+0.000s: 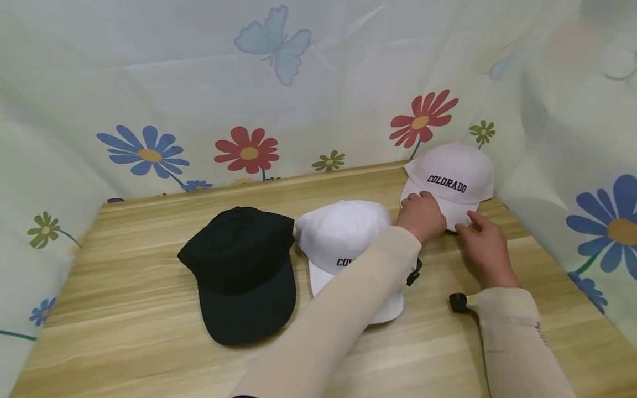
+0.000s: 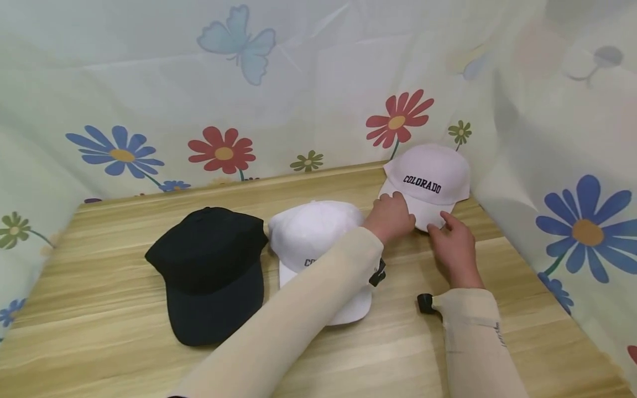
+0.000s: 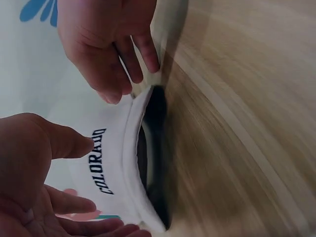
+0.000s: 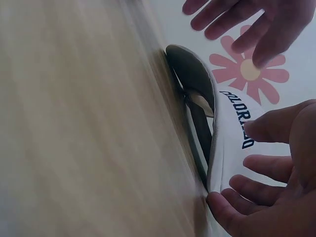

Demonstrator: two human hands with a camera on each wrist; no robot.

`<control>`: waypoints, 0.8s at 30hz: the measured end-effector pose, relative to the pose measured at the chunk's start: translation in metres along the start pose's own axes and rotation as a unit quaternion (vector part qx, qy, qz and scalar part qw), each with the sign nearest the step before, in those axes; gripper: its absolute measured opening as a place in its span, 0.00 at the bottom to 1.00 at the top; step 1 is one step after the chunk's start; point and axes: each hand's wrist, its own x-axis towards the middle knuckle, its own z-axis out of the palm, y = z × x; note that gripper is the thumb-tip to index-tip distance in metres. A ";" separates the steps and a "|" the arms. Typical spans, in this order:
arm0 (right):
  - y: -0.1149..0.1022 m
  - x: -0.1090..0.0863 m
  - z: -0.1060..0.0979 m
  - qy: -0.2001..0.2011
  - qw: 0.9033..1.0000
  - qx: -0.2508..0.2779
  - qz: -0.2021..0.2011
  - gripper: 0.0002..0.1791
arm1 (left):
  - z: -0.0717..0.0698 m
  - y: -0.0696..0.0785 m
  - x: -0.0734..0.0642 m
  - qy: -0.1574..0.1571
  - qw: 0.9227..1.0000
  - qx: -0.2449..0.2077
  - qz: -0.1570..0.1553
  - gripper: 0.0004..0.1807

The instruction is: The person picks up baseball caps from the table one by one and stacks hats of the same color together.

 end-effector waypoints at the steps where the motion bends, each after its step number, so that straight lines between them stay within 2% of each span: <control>1: 0.001 0.001 -0.001 0.005 1.000 -0.002 0.000 0.34 | 0.001 0.002 0.004 -0.001 1.000 -0.014 -0.016 0.28; 6: 0.001 0.007 -0.002 0.023 1.000 0.003 0.002 0.32 | 0.003 0.010 0.021 0.005 0.994 -0.065 -0.086 0.32; 8: 0.001 0.009 -0.002 0.024 1.000 0.008 0.007 0.33 | 0.003 0.011 0.027 -0.004 0.993 -0.069 -0.099 0.35; 14: -0.001 0.013 -0.001 0.029 0.999 0.021 0.028 0.33 | 0.005 0.009 0.040 -0.049 0.991 -0.052 -0.115 0.38; 18: -0.001 0.017 0.000 0.034 0.999 -0.003 0.034 0.34 | 0.011 0.006 0.046 -0.071 0.990 -0.040 -0.119 0.39; 24: -0.001 0.026 -0.002 0.027 0.998 -0.044 0.037 0.35 | 0.023 0.005 0.056 -0.102 0.988 -0.039 -0.110 0.45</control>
